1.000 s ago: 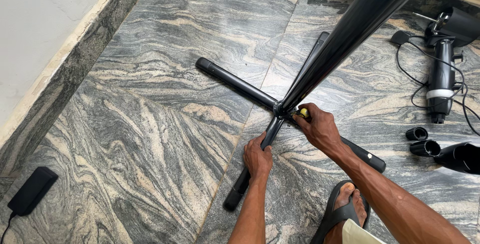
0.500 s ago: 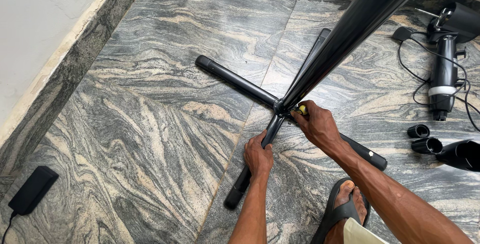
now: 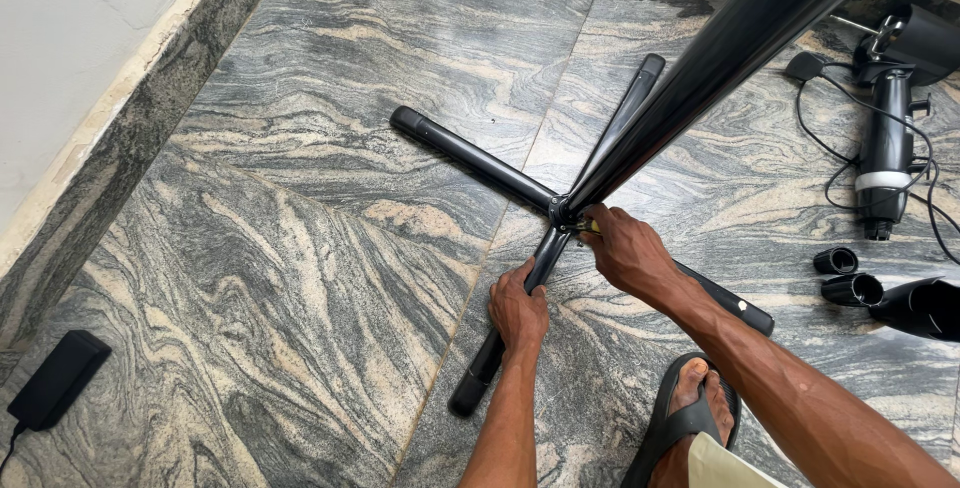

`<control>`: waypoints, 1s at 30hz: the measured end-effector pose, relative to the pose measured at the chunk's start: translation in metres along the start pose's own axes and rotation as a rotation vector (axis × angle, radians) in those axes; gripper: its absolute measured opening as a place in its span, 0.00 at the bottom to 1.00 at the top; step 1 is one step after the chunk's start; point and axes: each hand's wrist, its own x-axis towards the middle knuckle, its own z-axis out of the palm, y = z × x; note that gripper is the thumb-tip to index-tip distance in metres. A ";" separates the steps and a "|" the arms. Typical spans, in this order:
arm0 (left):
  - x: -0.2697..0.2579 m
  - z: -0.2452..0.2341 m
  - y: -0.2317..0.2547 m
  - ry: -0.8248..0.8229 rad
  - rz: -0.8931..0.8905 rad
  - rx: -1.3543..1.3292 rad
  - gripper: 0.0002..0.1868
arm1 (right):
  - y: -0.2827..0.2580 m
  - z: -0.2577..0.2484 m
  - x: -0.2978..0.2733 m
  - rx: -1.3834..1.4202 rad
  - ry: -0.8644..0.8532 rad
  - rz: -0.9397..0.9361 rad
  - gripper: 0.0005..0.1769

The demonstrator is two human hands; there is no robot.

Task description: The person assembles a metal stand by attaching a central hub to a cross-shaped base and inserting a vertical pole. They use a screwdriver to tighten screws and connect the components together.

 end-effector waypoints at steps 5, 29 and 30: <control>0.001 -0.001 0.002 0.004 -0.015 0.013 0.27 | -0.007 -0.008 0.001 -0.078 -0.166 0.240 0.20; 0.009 -0.042 0.051 -0.010 0.008 -0.149 0.19 | -0.002 -0.002 -0.012 -0.004 0.036 0.333 0.17; 0.011 -0.042 0.051 -0.002 0.018 -0.182 0.18 | 0.004 0.002 -0.014 0.008 0.110 0.207 0.13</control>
